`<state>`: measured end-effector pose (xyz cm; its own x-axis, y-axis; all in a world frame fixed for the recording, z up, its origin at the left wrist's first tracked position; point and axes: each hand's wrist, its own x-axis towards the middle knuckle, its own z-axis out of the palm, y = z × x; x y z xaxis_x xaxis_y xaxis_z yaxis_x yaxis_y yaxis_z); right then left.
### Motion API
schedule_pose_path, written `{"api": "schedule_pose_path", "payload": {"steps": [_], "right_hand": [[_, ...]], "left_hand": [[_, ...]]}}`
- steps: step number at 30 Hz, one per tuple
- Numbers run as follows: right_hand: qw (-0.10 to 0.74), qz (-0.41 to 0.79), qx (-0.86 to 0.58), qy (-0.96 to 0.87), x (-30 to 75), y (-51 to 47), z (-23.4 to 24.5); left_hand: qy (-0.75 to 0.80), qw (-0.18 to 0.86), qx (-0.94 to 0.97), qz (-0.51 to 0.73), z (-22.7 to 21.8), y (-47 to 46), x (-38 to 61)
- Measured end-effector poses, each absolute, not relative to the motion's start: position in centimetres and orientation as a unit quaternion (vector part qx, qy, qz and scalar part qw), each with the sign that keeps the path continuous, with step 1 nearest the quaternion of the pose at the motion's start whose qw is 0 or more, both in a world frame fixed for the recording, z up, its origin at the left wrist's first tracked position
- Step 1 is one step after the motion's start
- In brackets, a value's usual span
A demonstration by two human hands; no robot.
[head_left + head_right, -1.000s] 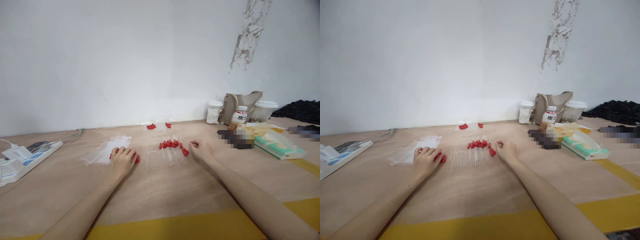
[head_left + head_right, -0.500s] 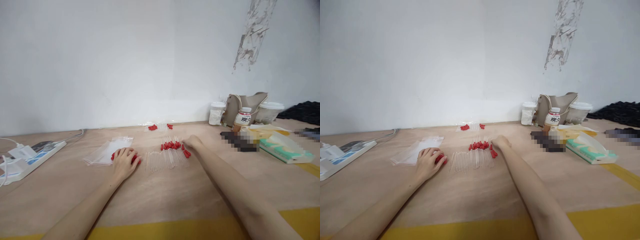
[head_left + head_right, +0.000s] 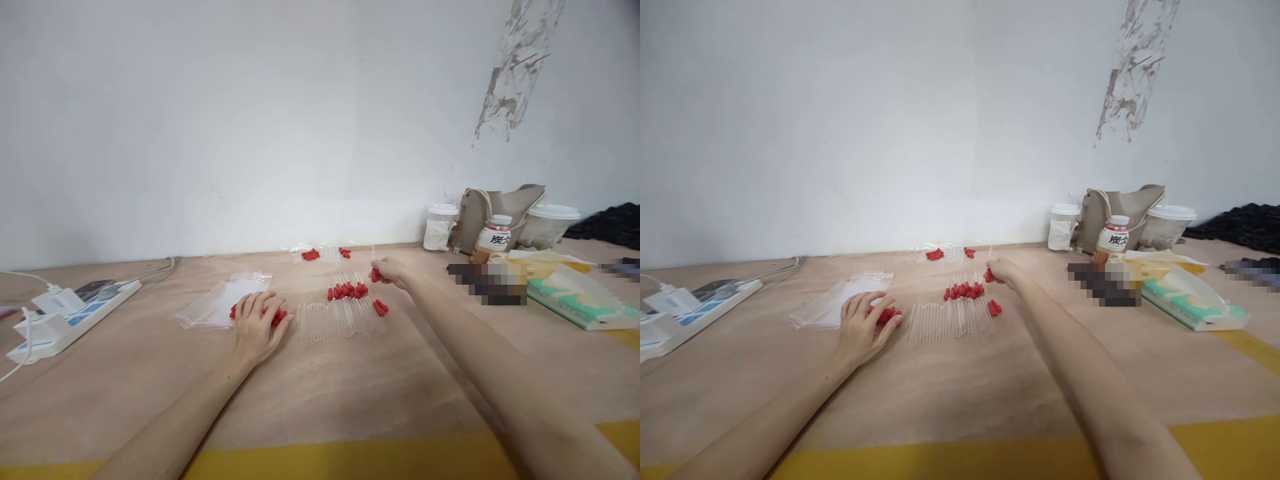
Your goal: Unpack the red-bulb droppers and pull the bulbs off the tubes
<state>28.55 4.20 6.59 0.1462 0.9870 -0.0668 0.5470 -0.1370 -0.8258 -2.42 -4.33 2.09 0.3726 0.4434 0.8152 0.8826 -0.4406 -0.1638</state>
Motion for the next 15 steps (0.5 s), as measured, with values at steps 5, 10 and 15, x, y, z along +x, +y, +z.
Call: {"api": "schedule_pose_path", "payload": {"steps": [5, 10, 15], "right_hand": [[0.411, 0.152, -0.5, -0.747, 26.7, -2.1, 4.4], [0.368, -0.128, -0.316, -0.865, 24.0, -7.2, 0.1], [0.37, -0.167, -0.278, -0.871, 22.8, -7.9, -0.6]], "left_hand": [[-0.41, 0.258, -0.795, -0.365, 1.8, -5.6, -1.5], [-0.333, 0.192, -0.861, -0.334, 1.3, -7.2, 0.6], [-0.274, 0.159, -0.895, -0.314, 1.0, -7.7, 2.5]]}}
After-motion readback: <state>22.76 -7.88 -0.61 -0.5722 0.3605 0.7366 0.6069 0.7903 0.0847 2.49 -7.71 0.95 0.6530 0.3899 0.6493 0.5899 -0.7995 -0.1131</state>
